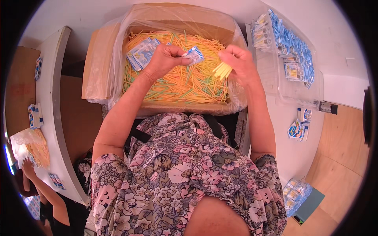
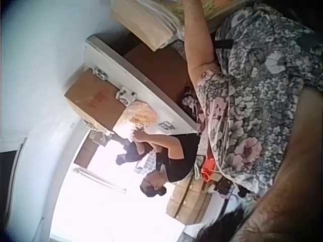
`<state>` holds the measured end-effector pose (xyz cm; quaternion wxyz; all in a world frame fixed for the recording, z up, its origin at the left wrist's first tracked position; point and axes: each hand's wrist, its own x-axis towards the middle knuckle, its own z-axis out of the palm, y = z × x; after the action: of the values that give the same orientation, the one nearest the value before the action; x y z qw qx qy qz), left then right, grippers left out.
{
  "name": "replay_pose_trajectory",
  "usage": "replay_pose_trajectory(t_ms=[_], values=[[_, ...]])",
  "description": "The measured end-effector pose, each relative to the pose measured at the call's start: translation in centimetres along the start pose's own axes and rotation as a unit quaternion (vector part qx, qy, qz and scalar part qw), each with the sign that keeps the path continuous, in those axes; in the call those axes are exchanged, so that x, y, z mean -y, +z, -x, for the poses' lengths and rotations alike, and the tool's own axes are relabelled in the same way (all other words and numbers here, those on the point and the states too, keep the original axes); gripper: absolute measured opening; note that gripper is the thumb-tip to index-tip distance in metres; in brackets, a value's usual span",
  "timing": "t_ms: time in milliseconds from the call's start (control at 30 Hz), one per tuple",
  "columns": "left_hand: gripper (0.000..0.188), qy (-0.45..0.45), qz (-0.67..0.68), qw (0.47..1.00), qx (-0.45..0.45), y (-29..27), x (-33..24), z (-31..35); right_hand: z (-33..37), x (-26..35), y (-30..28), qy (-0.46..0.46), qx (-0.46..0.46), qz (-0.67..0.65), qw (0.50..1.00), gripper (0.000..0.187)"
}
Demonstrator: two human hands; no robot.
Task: Picking blue packets and yellow sticks from a box filled with packing material and stacking them on a table.
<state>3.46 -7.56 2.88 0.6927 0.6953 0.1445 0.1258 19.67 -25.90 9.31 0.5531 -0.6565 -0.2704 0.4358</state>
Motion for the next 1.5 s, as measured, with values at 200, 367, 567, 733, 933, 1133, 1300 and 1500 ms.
replay_pose_trajectory(t_ms=[200, 367, 567, 733, 933, 1133, 1300, 1500], values=[[0.013, -0.022, 0.016, 0.998, 0.058, 0.5, -0.3, -0.1, -1.7, 1.9, 1.1, -0.026, -0.001, 0.068, 0.997, 0.02], [0.014, -0.012, 0.019, 0.995, 0.1, 0.8, -0.4, -0.2, -2.9, 1.2, 1.3, -0.099, -0.012, 0.255, 0.962, 0.024], [0.016, -0.054, 0.019, 0.992, 0.109, 0.3, 0.5, -0.1, -1.8, 2.6, 4.0, -0.226, -0.006, 0.389, 0.893, 0.025], [0.015, -0.043, 0.05, 0.994, 0.086, 0.1, 1.2, -0.2, -0.3, 2.3, 3.9, -0.165, -0.057, 0.24, 0.955, 0.021], [0.015, -0.056, 0.023, 0.993, 0.104, 0.3, 0.0, 0.4, 2.6, -2.2, 4.9, -0.292, -0.142, 0.31, 0.893, 0.016], [0.022, 0.092, -0.484, 0.861, -0.122, -3.8, 0.6, 0.4, 14.5, -0.6, -2.0, -0.211, -0.153, 0.298, 0.918, 0.018], [0.051, -0.002, -0.702, 0.709, -0.07, -5.4, 0.7, -0.1, 25.7, -1.7, -14.0, -0.064, -0.436, 0.287, 0.851, 0.021], [0.058, 0.042, -0.737, 0.661, -0.133, -2.8, 0.2, 0.5, 33.8, -6.6, -27.1, -0.043, -0.596, 0.224, 0.77, 0.025]])
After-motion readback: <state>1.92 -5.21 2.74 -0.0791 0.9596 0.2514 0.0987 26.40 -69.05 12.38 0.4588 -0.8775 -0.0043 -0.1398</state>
